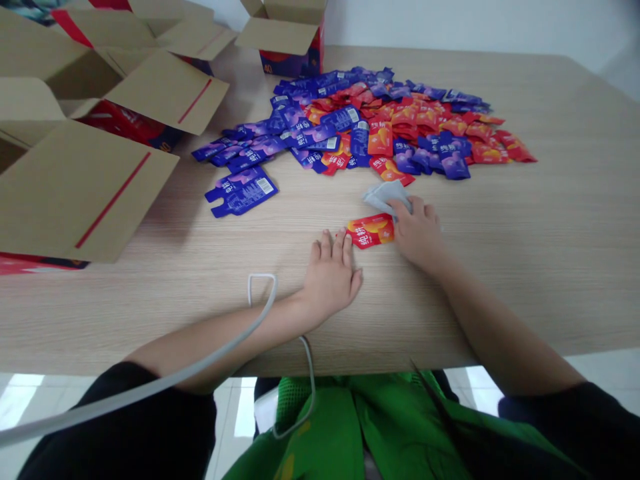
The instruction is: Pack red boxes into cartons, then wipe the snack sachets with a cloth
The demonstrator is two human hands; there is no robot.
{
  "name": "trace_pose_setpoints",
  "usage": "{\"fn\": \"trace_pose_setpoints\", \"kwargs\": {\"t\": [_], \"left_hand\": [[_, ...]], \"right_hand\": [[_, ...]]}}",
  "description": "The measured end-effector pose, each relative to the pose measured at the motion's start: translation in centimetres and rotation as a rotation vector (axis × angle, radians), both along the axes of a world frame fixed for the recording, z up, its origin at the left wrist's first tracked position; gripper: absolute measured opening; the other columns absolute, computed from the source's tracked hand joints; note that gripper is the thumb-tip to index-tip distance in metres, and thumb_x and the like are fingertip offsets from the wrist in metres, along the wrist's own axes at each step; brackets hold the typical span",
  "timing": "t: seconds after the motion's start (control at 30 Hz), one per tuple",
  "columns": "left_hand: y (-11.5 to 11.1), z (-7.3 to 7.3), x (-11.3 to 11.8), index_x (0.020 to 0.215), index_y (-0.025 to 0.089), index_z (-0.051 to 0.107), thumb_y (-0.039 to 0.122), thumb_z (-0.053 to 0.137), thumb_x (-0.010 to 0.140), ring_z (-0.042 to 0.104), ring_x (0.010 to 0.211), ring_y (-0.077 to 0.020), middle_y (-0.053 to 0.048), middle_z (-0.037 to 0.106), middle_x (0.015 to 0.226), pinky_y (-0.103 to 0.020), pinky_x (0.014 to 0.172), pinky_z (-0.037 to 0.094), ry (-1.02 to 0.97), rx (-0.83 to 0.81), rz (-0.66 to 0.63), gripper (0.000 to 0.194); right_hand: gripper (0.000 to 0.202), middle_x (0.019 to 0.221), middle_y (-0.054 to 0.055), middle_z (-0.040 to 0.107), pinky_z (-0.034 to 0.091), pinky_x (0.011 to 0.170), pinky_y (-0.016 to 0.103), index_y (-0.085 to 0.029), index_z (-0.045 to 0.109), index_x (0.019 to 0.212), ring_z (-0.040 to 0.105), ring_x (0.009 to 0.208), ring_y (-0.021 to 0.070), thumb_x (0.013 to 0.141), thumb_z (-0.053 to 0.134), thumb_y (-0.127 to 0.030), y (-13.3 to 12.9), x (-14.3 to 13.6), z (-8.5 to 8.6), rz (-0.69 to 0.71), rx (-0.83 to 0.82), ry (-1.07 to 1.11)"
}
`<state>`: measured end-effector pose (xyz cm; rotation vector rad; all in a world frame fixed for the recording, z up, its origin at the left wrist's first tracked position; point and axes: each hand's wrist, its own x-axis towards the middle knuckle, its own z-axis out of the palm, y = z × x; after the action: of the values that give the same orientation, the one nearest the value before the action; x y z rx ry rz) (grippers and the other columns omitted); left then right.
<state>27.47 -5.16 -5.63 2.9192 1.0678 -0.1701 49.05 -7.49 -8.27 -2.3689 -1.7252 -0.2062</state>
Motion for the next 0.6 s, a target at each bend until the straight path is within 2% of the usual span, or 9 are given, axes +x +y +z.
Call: {"fn": "trace_pose_setpoints", "kwargs": {"t": [0.1, 0.17, 0.23, 0.33, 0.43, 0.5, 0.6], "left_hand": [[0.0, 0.1, 0.0, 0.157, -0.001, 0.032, 0.043, 0.038, 0.101, 0.03, 0.148, -0.0469, -0.023, 0.028, 0.165, -0.056, 0.116, 0.032, 0.004, -0.001, -0.001, 0.071], [0.0, 0.0, -0.1, 0.157, -0.001, 0.032, 0.042, 0.038, 0.101, 0.03, 0.148, -0.0472, -0.023, 0.028, 0.165, -0.056, 0.116, 0.032, 0.006, 0.001, -0.006, 0.071], [0.0, 0.0, -0.1, 0.157, -0.001, 0.032, 0.042, 0.037, 0.101, 0.03, 0.148, -0.0477, -0.023, 0.027, 0.165, -0.057, 0.116, 0.032, 0.007, 0.007, -0.012, 0.071], [0.1, -0.2, -0.2, 0.157, -0.002, 0.032, 0.043, 0.037, 0.102, 0.03, 0.148, -0.0484, -0.023, 0.027, 0.165, -0.057, 0.116, 0.032, 0.008, 0.015, -0.016, 0.071], [0.1, -0.3, -0.2, 0.157, -0.002, 0.032, 0.043, 0.038, 0.101, 0.03, 0.148, -0.0484, -0.023, 0.027, 0.165, -0.057, 0.116, 0.032, -0.003, 0.015, -0.025, 0.072], [0.1, -0.4, -0.2, 0.157, -0.002, 0.031, 0.043, 0.038, 0.101, 0.029, 0.148, -0.0488, -0.024, 0.027, 0.165, -0.058, 0.116, 0.032, -0.009, 0.018, -0.023, 0.072], [0.1, -0.4, -0.2, 0.157, -0.002, 0.031, 0.043, 0.038, 0.101, 0.029, 0.148, -0.0488, -0.024, 0.027, 0.165, -0.058, 0.116, 0.032, -0.012, 0.018, -0.018, 0.072]], "right_hand": [[0.053, 0.141, 0.021, 0.05, 0.045, 0.091, 0.055, -0.019, 0.056, 0.142, 0.051, 0.115, 0.0378, 0.091, 0.04, -0.02, -0.2, 2.0, -0.2, -0.016, 0.012, 0.085], [0.051, 0.135, 0.02, 0.055, 0.046, 0.095, 0.055, -0.017, 0.057, 0.138, 0.053, 0.117, 0.0354, 0.091, 0.039, -0.02, -0.1, 2.9, 0.3, -0.008, 0.072, 0.231], [0.047, 0.126, 0.016, 0.062, 0.048, 0.096, 0.051, -0.02, 0.058, 0.134, 0.057, 0.114, 0.0316, 0.09, 0.04, -0.022, 0.1, 3.7, 1.0, 0.021, 0.158, 0.464], [0.046, 0.114, 0.008, 0.069, 0.053, 0.08, 0.043, -0.027, 0.056, 0.13, 0.064, 0.097, 0.0259, 0.085, 0.049, -0.028, -0.1, 4.6, 2.3, 0.035, 0.249, 0.933], [0.047, 0.102, 0.004, 0.073, 0.053, 0.067, 0.037, -0.028, 0.06, 0.123, 0.066, 0.078, 0.0213, 0.077, 0.061, -0.037, -0.6, 5.5, 3.0, -0.029, 0.142, 1.333], [0.045, 0.103, 0.005, 0.074, 0.055, 0.07, 0.037, -0.026, 0.065, 0.114, 0.067, 0.081, 0.0216, 0.071, 0.07, -0.04, -1.0, 6.3, 3.1, -0.068, 0.065, 1.41], [0.035, 0.112, 0.009, 0.074, 0.056, 0.081, 0.04, -0.024, 0.068, 0.104, 0.069, 0.095, 0.0242, 0.075, 0.07, -0.045, -1.4, 7.2, 3.0, -0.155, 0.175, 1.271]]}}
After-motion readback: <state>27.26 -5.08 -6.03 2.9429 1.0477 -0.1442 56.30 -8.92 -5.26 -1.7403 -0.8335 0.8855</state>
